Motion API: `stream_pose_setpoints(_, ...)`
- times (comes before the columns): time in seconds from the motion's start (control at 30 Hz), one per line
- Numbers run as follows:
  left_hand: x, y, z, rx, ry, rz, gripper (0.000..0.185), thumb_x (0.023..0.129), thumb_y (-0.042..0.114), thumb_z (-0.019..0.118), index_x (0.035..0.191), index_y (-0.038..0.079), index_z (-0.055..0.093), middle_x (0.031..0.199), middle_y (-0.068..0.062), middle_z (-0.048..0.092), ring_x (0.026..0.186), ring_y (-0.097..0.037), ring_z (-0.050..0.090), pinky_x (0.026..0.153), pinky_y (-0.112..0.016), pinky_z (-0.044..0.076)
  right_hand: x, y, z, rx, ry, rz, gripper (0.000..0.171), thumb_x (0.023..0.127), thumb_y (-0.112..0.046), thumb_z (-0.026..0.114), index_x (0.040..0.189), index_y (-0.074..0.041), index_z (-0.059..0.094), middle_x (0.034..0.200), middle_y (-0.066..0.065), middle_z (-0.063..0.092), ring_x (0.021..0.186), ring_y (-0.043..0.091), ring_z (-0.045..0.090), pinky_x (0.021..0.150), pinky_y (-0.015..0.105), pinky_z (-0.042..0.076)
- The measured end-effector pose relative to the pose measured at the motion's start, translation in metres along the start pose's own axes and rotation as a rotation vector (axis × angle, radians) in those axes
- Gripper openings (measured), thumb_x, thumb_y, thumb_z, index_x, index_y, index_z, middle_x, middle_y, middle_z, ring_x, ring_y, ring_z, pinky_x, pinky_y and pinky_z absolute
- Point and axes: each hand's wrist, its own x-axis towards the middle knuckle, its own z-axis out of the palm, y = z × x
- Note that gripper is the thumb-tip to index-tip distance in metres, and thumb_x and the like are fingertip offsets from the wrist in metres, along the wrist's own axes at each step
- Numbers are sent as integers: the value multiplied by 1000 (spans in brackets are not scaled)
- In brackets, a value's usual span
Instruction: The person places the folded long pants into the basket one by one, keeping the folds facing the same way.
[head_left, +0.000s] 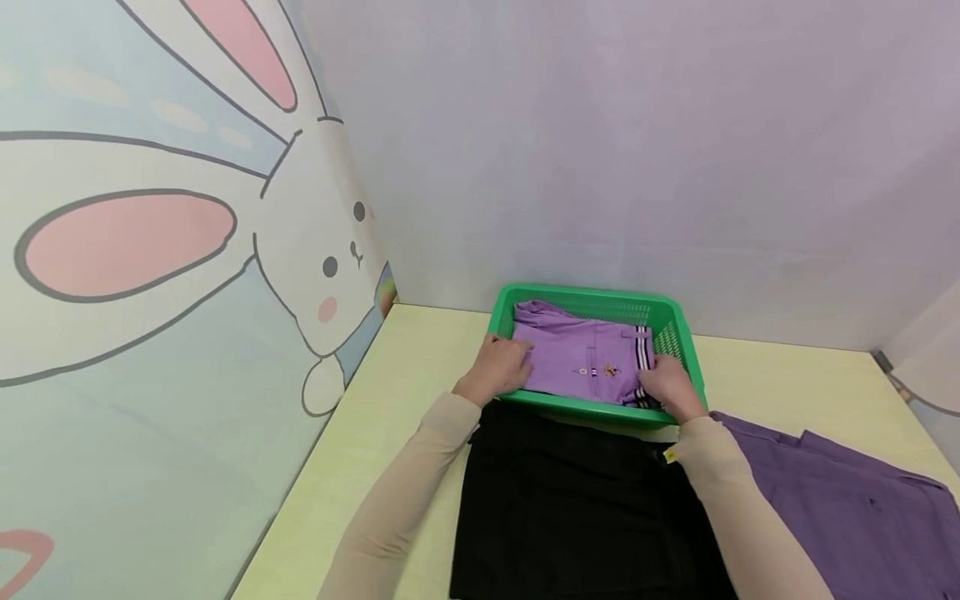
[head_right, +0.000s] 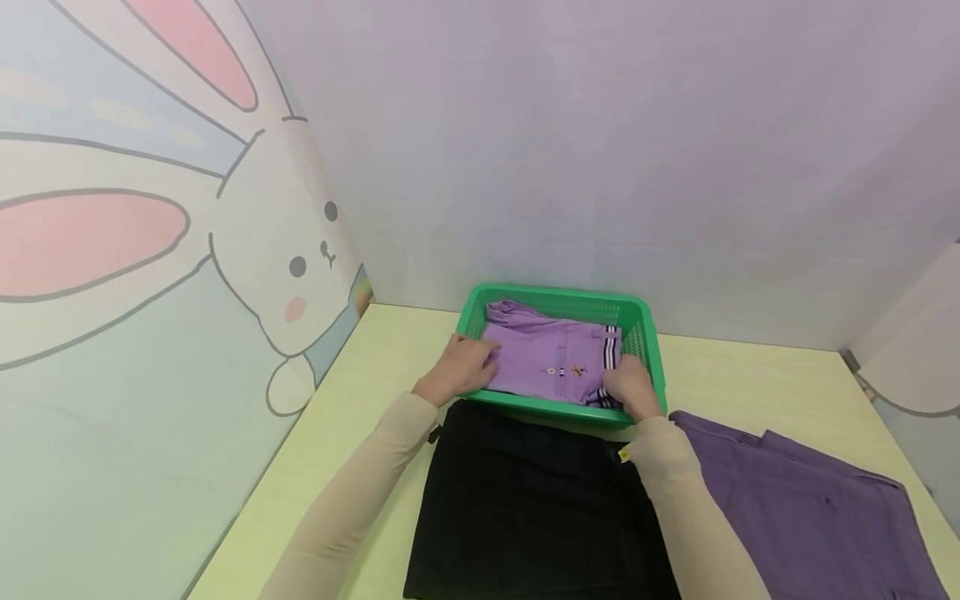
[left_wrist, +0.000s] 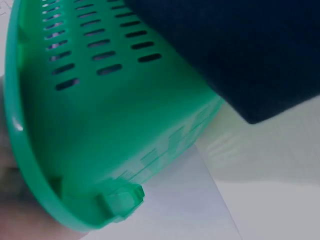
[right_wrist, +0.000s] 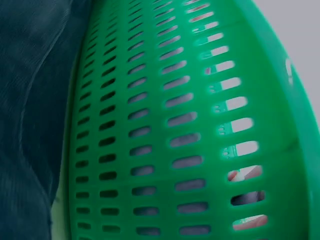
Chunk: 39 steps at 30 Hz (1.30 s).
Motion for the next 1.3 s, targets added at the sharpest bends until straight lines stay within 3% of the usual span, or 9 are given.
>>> stream_pose_setpoints(0.17,-4,1,-4,-21,-49,18,43,110,29,56,148,11,62,127,-8,78,127,-28,70,128,-51,33,0,-3,2,-170,45,-25,24,97,-10,51,109,11,52,96,24,58,78,32,56,64,40,48)
stream_pose_setpoints(0.27,-8,0,-6,-93,-55,19,46,111,30,55,152,10,59,136,-9,74,135,-29,65,130,-51,30,-5,-10,2,-219,24,-24,50,104,-20,52,134,19,46,122,41,56,104,50,61,82,54,55)
stream_pose_setpoints(0.33,-11,0,-9,-166,-38,23,48,110,30,56,154,10,57,144,-9,70,142,-29,60,130,-50,30,-10,-16,0,-224,5,-35,68,109,-28,50,152,21,31,146,47,43,130,61,50,102,66,51)
stream_pose_setpoints(0.43,-17,0,-13,-289,23,38,51,109,29,58,156,9,54,155,-10,61,149,-30,52,130,-49,33,-20,-26,-5,-194,-9,-63,84,112,-40,46,163,16,10,165,45,20,150,64,25,120,73,33)
stream_pose_setpoints(0.5,-22,-1,-16,-376,68,43,55,108,29,60,158,6,51,161,-13,54,153,-33,46,130,-50,33,-28,-33,-10,-144,-8,-90,89,112,-47,44,166,12,5,169,41,15,154,63,20,122,73,28)
stream_pose_setpoints(0.63,-36,-3,-22,-568,131,-16,67,106,35,62,163,5,41,171,-18,38,160,-36,35,130,-53,31,-45,-42,-20,-29,-4,-129,94,111,-59,40,169,4,3,173,36,12,156,59,21,121,74,30)
stream_pose_setpoints(0.87,-66,-1,-40,-862,213,-179,81,104,40,66,168,6,29,174,-18,29,162,-39,28,129,-61,29,-71,-47,-34,95,25,-159,94,109,-65,40,171,-4,5,175,31,15,158,57,19,120,76,28)
stream_pose_setpoints(1.13,-98,-7,-43,-1097,104,-276,94,104,47,64,173,13,9,180,-16,9,166,-42,12,129,-69,22,-92,-42,-31,197,11,-169,88,111,-57,42,172,-4,7,174,30,20,155,52,33,116,60,45)
stream_pose_setpoints(1.3,-118,-13,-36,-1181,39,-322,96,105,46,62,173,13,3,181,-13,4,166,-44,7,128,-72,18,-106,-31,-26,243,15,-172,86,111,-56,44,171,-4,9,174,30,20,155,52,33,96,21,59)
